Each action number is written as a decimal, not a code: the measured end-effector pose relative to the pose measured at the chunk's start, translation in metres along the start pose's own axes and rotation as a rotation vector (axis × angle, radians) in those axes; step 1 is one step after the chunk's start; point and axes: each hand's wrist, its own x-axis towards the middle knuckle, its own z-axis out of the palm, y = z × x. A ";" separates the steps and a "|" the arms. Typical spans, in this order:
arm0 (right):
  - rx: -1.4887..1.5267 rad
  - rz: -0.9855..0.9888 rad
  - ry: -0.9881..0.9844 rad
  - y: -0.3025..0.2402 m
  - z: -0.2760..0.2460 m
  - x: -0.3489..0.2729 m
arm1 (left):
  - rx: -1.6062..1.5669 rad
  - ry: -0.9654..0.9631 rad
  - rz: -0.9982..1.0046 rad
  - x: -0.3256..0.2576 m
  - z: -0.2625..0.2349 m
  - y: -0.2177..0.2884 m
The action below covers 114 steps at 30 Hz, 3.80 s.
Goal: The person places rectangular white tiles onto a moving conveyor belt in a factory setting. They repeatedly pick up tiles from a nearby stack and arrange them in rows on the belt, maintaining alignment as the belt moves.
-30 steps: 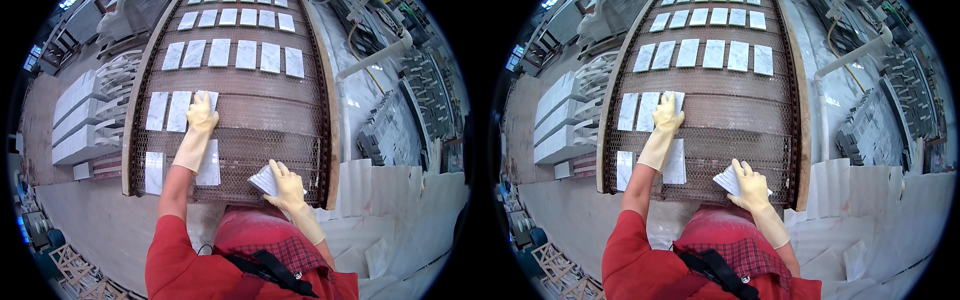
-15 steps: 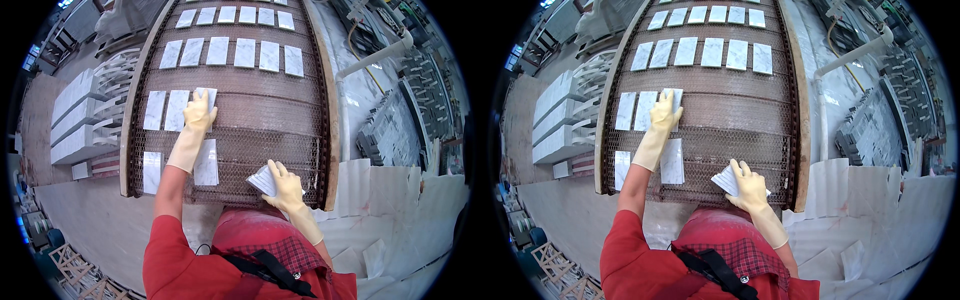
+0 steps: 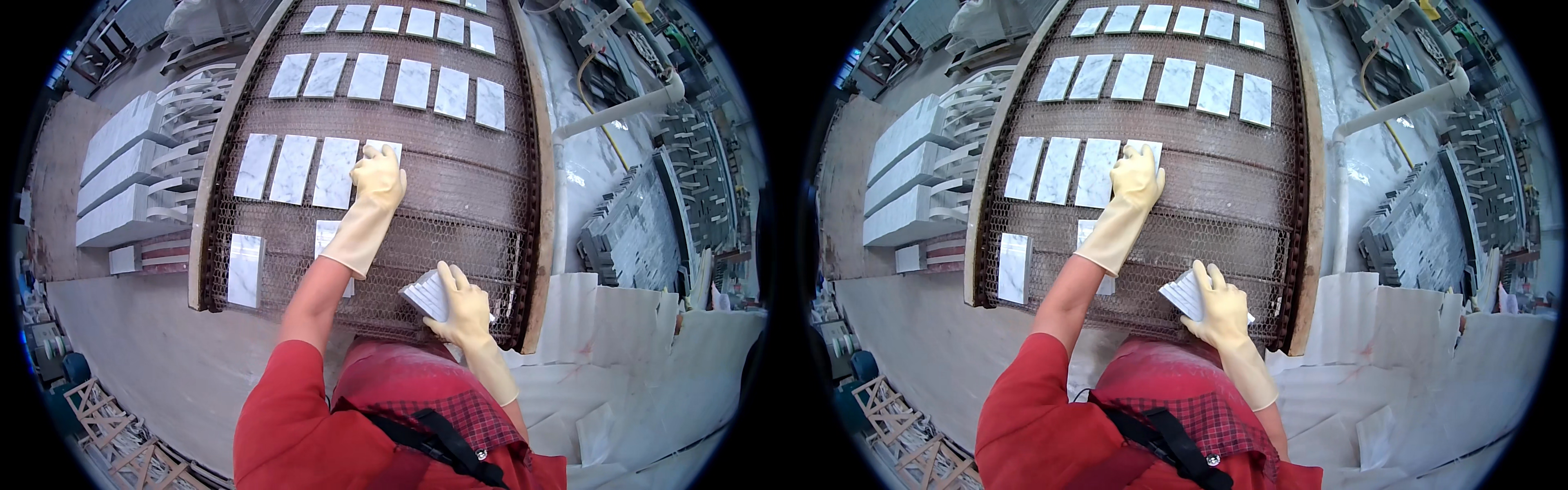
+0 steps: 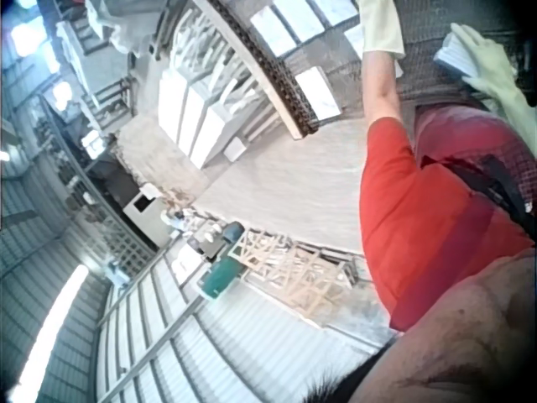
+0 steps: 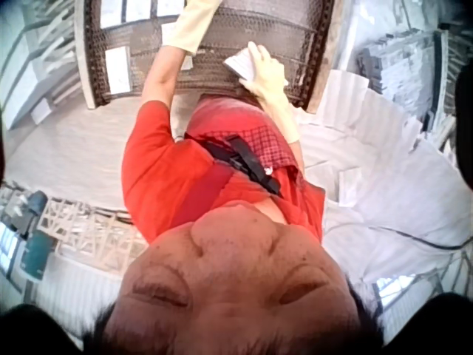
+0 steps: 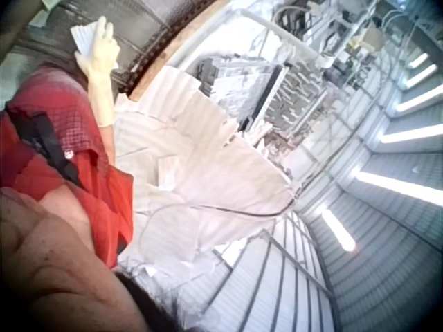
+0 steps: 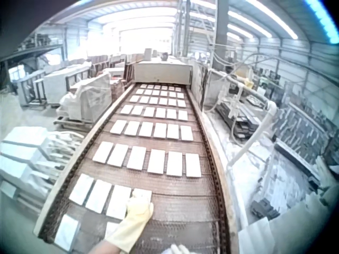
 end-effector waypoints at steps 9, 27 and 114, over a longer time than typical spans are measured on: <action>-0.016 -0.017 0.041 -0.003 0.002 0.001 | -0.113 0.105 0.122 -0.007 0.012 -0.021; -0.004 -0.042 0.104 0.006 0.016 0.002 | -0.154 0.092 -0.250 -0.183 0.010 -0.086; -0.093 -0.022 0.202 -0.013 0.040 -0.017 | -0.161 -0.029 -0.426 -0.194 -0.027 -0.292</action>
